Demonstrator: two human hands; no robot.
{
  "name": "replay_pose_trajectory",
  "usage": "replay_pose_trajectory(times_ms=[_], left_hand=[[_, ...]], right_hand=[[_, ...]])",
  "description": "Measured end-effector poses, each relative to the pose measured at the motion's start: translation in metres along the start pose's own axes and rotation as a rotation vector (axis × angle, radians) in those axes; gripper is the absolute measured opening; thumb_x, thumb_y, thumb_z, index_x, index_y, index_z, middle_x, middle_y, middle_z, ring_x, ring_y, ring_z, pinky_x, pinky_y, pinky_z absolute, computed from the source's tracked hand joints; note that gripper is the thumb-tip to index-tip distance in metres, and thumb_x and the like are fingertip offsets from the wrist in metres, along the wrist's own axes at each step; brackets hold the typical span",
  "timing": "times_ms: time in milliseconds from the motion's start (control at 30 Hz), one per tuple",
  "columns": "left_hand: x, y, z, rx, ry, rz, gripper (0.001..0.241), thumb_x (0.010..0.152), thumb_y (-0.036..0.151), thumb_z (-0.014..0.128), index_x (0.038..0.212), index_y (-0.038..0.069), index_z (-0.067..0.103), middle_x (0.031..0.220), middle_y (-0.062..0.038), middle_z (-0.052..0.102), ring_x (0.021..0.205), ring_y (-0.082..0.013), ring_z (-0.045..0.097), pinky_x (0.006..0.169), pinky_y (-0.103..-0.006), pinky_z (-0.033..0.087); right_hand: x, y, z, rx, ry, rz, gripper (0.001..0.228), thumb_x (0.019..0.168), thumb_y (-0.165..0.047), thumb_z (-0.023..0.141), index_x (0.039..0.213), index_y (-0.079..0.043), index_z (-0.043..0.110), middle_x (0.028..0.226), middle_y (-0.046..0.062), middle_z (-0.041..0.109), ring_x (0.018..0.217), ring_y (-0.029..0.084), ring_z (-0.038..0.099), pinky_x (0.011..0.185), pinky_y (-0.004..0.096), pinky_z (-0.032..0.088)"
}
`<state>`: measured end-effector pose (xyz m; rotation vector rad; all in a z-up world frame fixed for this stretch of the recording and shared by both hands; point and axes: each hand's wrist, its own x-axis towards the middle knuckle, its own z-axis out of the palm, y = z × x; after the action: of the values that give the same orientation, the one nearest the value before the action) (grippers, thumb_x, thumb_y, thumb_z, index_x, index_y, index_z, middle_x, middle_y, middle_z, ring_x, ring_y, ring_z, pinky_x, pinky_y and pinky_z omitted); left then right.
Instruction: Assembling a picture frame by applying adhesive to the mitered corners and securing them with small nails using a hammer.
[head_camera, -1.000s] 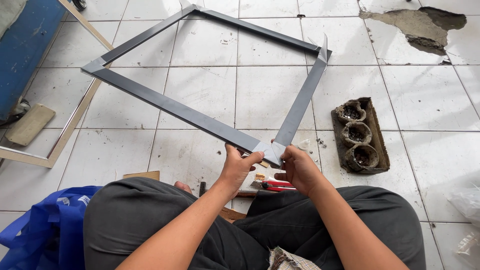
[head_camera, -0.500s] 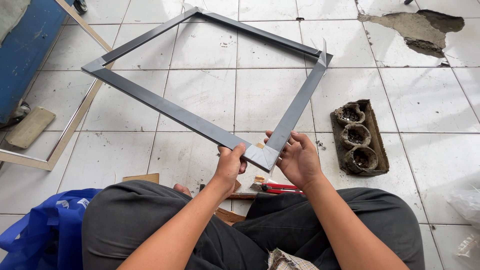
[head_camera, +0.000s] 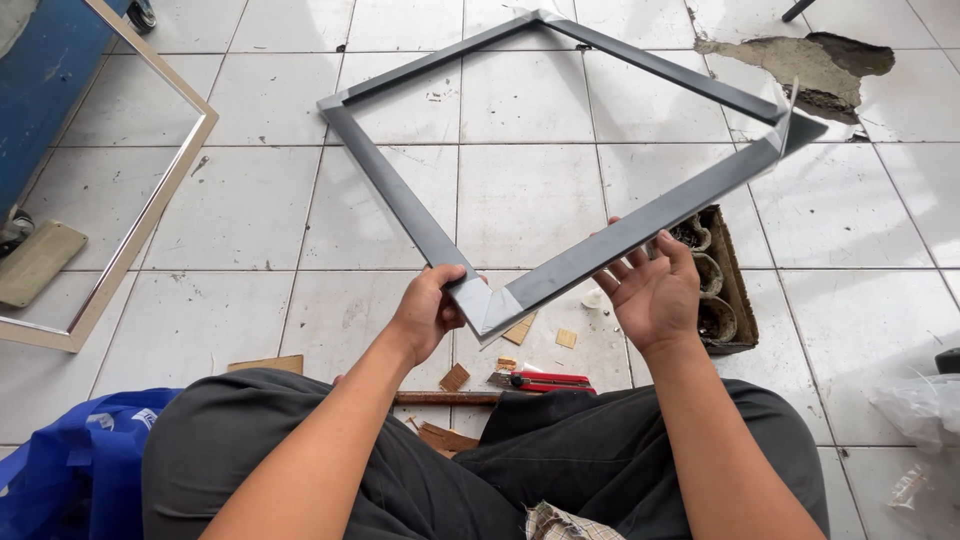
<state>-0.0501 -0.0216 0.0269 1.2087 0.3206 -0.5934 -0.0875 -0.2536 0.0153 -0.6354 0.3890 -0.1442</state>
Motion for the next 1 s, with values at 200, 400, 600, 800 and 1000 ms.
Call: replay_pose_trajectory(times_ms=[200,400,600,800,1000], left_hand=[[0.019,-0.02,-0.016,-0.311,0.047,0.055,0.059,0.088,0.057,0.01,0.105,0.019,0.051,0.104,-0.004,0.058,0.088,-0.0213,0.053,0.075,-0.0339,0.039],[0.01,-0.065,-0.007,0.163,-0.037,-0.214,0.033,0.082,0.023,0.056,0.114,0.012,0.052,0.112,-0.006,0.059,0.092,-0.0232,0.061,0.068,-0.0334,0.052],[-0.019,-0.024,0.023,-0.24,-0.133,-0.03,0.038,0.077,0.021,0.063,0.103,0.008,0.039,0.121,-0.012,0.04,0.115,-0.0311,0.045,0.088,-0.044,0.042],[0.0,-0.007,-0.004,-0.459,0.213,0.095,0.038,0.084,0.027,0.052,0.112,0.012,0.032,0.117,-0.002,0.029,0.114,-0.0253,0.039,0.095,-0.0446,0.035],[0.037,-0.005,-0.039,-0.614,0.347,0.221,0.037,0.08,0.025,0.059,0.108,0.017,0.037,0.108,0.001,0.028,0.107,-0.0227,0.036,0.095,-0.043,0.037]], right_hand=[[-0.001,-0.002,-0.01,0.053,0.0,-0.044,0.026,0.072,-0.031,0.049,0.096,-0.02,0.049,0.11,0.005,0.058,0.094,0.03,0.059,0.079,0.044,0.053],[-0.004,0.029,-0.003,0.02,-0.149,0.093,0.03,0.073,-0.032,0.047,0.101,-0.022,0.051,0.114,0.003,0.055,0.102,0.033,0.054,0.081,0.045,0.051],[-0.024,0.072,0.015,-0.238,-0.264,0.275,0.041,0.074,-0.037,0.048,0.107,-0.013,0.05,0.122,0.012,0.05,0.111,0.04,0.048,0.081,0.048,0.05],[-0.018,0.064,0.009,-0.156,0.192,0.067,0.031,0.076,-0.041,0.049,0.101,-0.022,0.048,0.106,0.0,0.051,0.103,0.032,0.054,0.078,0.043,0.051],[-0.027,0.049,0.002,-0.231,0.335,0.024,0.062,0.073,-0.07,0.026,0.101,-0.022,0.054,0.098,-0.001,0.058,0.094,0.029,0.057,0.071,0.044,0.053]])
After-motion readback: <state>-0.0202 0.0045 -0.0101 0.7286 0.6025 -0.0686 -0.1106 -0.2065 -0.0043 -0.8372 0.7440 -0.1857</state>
